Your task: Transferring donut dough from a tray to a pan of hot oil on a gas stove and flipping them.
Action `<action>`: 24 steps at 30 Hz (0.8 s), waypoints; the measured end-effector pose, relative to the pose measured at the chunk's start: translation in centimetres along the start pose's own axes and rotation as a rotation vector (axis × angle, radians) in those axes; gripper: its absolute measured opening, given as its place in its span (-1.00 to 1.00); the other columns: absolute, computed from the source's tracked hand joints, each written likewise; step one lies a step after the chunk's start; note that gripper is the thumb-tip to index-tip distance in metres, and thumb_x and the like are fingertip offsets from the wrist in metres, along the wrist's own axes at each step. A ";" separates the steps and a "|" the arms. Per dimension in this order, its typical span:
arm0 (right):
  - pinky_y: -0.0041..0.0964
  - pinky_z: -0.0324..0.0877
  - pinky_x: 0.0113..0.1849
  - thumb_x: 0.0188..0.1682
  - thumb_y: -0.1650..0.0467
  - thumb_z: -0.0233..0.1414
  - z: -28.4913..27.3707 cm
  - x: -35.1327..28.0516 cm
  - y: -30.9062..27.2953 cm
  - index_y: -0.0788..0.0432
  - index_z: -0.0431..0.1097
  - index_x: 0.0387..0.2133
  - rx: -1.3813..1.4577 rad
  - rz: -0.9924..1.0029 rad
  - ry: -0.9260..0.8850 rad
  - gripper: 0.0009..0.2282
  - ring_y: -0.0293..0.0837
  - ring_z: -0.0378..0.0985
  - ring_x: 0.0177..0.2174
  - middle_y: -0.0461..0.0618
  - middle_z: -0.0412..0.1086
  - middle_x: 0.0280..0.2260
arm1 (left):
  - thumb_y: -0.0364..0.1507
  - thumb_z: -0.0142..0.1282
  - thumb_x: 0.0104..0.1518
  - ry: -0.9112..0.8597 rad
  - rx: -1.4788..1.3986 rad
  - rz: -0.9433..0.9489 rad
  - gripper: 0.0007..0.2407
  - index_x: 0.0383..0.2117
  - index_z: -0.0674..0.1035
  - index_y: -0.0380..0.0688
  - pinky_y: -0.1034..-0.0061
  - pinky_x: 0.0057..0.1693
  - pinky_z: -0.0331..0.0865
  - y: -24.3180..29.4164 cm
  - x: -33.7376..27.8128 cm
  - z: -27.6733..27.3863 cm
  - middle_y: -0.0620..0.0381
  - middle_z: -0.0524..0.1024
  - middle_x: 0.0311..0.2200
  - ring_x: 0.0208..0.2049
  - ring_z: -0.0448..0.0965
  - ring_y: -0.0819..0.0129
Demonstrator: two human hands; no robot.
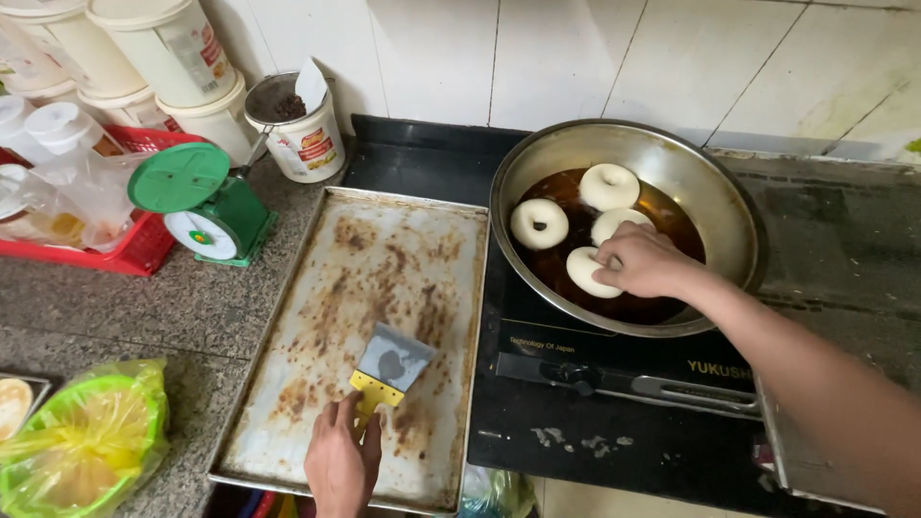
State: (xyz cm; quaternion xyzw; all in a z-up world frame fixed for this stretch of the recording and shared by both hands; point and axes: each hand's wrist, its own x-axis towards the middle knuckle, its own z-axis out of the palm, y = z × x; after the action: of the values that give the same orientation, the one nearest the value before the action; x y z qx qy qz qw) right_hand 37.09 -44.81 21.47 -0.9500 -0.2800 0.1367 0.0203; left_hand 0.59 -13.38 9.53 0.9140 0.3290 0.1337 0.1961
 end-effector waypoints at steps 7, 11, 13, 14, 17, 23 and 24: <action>-0.10 0.23 0.15 -0.19 0.18 0.29 0.7 -0.2 -1.2 -0.04 0.61 -0.23 -0.108 -0.023 -0.009 -0.72 -0.01 0.33 0.09 -0.10 0.38 -0.07 | -0.25 0.20 0.07 0.024 -0.004 0.004 -0.66 -0.01 0.60 0.00 0.32 -0.22 0.52 -0.1 -0.6 0.1 0.14 0.56 -0.26 -0.31 0.62 0.17; -0.03 0.14 0.21 -0.15 0.16 0.27 -2.3 -1.7 -4.1 -0.05 0.58 -0.25 -0.111 0.024 -0.041 -0.74 -0.03 0.31 0.12 -0.09 0.35 -0.04 | -0.24 0.20 0.08 -0.004 -0.007 -0.009 -0.64 0.00 0.59 0.00 0.31 -0.21 0.53 -0.3 -0.7 0.1 0.13 0.55 -0.23 -0.27 0.62 0.17; 0.06 0.06 0.31 -0.09 0.18 0.24 -4.6 -2.7 -5.3 -0.02 0.57 -0.20 -0.087 0.069 -0.082 -0.74 -0.03 0.27 0.19 -0.08 0.35 0.04 | -0.23 0.21 0.09 0.000 -0.001 -0.012 -0.64 -0.01 0.60 -0.06 0.32 -0.21 0.54 -0.4 -0.9 0.2 0.11 0.57 -0.23 -0.27 0.63 0.19; 0.03 0.20 0.20 -0.04 0.20 0.19 -5.4 -2.9 -5.2 -0.01 0.56 -0.18 -0.060 0.051 -0.007 -0.76 -0.03 0.36 0.08 -0.04 0.36 0.00 | -0.27 0.23 0.05 0.016 -0.008 -0.007 -0.65 -0.02 0.60 -0.03 0.33 -0.19 0.53 -0.7 -1.0 0.4 0.13 0.58 -0.23 -0.27 0.63 0.19; -0.04 0.37 0.00 -0.02 0.21 0.17 -6.4 -3.4 -4.1 0.00 0.57 -0.23 0.010 -0.021 0.187 -0.80 -0.02 0.45 -0.10 0.01 0.37 -0.07 | -0.34 0.24 0.01 0.019 -0.008 0.001 -0.65 -0.03 0.59 -0.01 0.33 -0.20 0.53 -1.3 -2.0 0.7 0.16 0.59 -0.23 -0.27 0.63 0.18; -0.13 0.33 -0.24 0.08 0.23 0.18 -9.5 -7.1 -4.4 0.05 0.57 -0.20 0.030 -0.174 0.511 -0.81 -0.13 0.38 -0.39 0.00 0.38 -0.35 | -0.35 0.24 -0.02 -0.095 -0.133 0.196 -0.66 -0.06 0.58 0.00 0.30 -0.13 0.49 0.2 -4.5 0.2 0.14 0.57 -0.20 -0.25 0.60 0.12; -0.23 0.30 -0.46 0.10 0.32 0.22 -9.6 -7.9 -4.2 0.24 0.56 -0.16 0.149 -0.225 0.559 -0.79 -0.13 0.32 -0.50 0.08 0.32 -0.26 | -0.35 0.25 -0.02 -0.146 -0.160 0.281 -0.66 -0.06 0.58 -0.04 0.30 -0.11 0.49 0.6 -4.9 0.5 0.12 0.57 -0.18 -0.24 0.59 0.12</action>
State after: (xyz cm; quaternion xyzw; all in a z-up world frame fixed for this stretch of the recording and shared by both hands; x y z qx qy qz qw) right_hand 31.08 -45.14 33.12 -0.9097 -0.3562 -0.1129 0.1810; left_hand -2.58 -17.17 8.82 0.9397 0.1713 0.1190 0.2711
